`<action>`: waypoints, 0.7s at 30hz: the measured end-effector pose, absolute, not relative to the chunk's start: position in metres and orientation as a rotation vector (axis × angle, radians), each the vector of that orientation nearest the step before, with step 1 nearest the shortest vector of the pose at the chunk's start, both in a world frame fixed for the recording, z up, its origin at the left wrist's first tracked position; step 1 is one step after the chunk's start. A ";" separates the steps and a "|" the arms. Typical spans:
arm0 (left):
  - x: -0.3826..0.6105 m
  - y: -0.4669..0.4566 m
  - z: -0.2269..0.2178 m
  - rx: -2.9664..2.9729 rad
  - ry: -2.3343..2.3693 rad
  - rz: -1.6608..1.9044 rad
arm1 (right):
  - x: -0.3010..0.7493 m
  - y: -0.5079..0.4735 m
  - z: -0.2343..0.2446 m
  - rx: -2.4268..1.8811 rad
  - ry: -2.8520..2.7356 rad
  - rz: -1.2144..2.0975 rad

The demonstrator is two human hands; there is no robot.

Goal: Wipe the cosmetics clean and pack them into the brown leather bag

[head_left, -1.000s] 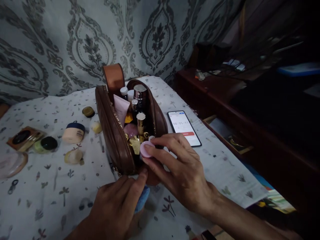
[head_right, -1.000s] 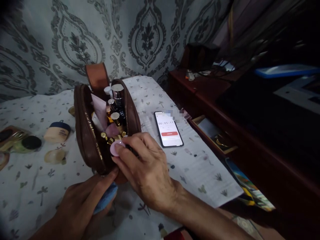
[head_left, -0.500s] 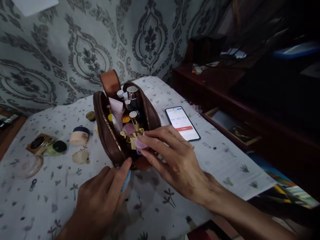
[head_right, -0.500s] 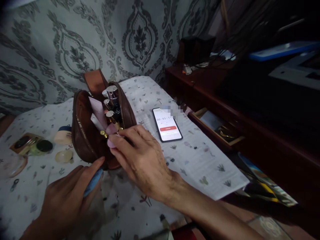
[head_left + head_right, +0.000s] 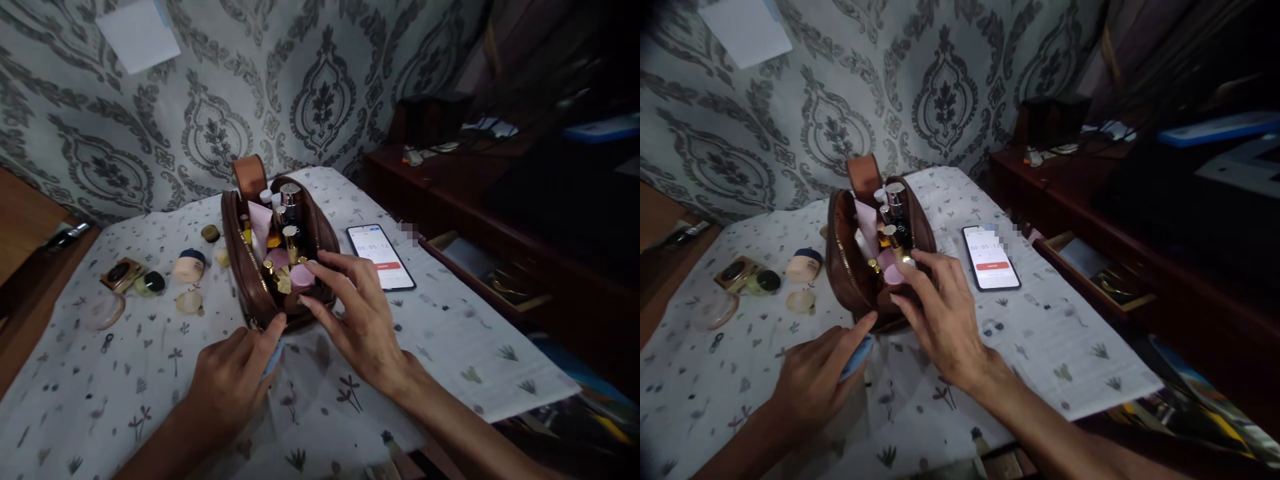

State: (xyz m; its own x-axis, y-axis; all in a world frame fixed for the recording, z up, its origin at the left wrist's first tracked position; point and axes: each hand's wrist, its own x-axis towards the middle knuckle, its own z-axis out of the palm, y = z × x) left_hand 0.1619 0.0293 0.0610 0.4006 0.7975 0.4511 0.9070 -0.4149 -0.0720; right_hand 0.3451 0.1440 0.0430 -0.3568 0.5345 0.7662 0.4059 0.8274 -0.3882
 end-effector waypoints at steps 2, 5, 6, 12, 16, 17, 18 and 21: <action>0.157 0.025 0.056 -2.361 -1.470 -0.526 | 0.345 0.141 0.042 -0.706 -1.986 0.159; 0.142 0.020 0.048 -2.334 -1.496 -0.531 | 0.346 0.134 0.042 -0.723 -1.964 0.139; 0.135 0.018 0.045 -2.306 -1.517 -0.519 | 0.345 0.131 0.043 -0.722 -1.945 0.126; 0.076 0.022 0.032 -1.981 -1.859 -0.377 | 0.336 0.105 0.052 -0.460 -1.910 0.250; 0.039 0.028 0.024 -1.783 -2.153 -0.370 | 0.313 0.086 0.045 -0.272 -2.109 0.533; 0.031 0.029 0.021 -1.803 -2.198 -0.385 | 0.304 0.083 0.042 -0.279 -2.171 0.610; 0.024 0.029 0.018 -1.848 -2.230 -0.410 | 0.295 0.080 0.038 -0.309 -2.235 0.698; 0.008 0.028 0.009 -2.027 -2.259 -0.553 | 0.261 0.077 0.025 -0.420 -2.337 0.979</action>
State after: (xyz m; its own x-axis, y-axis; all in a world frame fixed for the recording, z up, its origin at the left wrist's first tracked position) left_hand 0.0085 0.0276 0.0091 -0.1359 0.9513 0.2766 0.9715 0.0732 0.2255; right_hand 0.2614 0.0771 0.0245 -0.7910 0.4804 0.3788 0.0669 0.6834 -0.7270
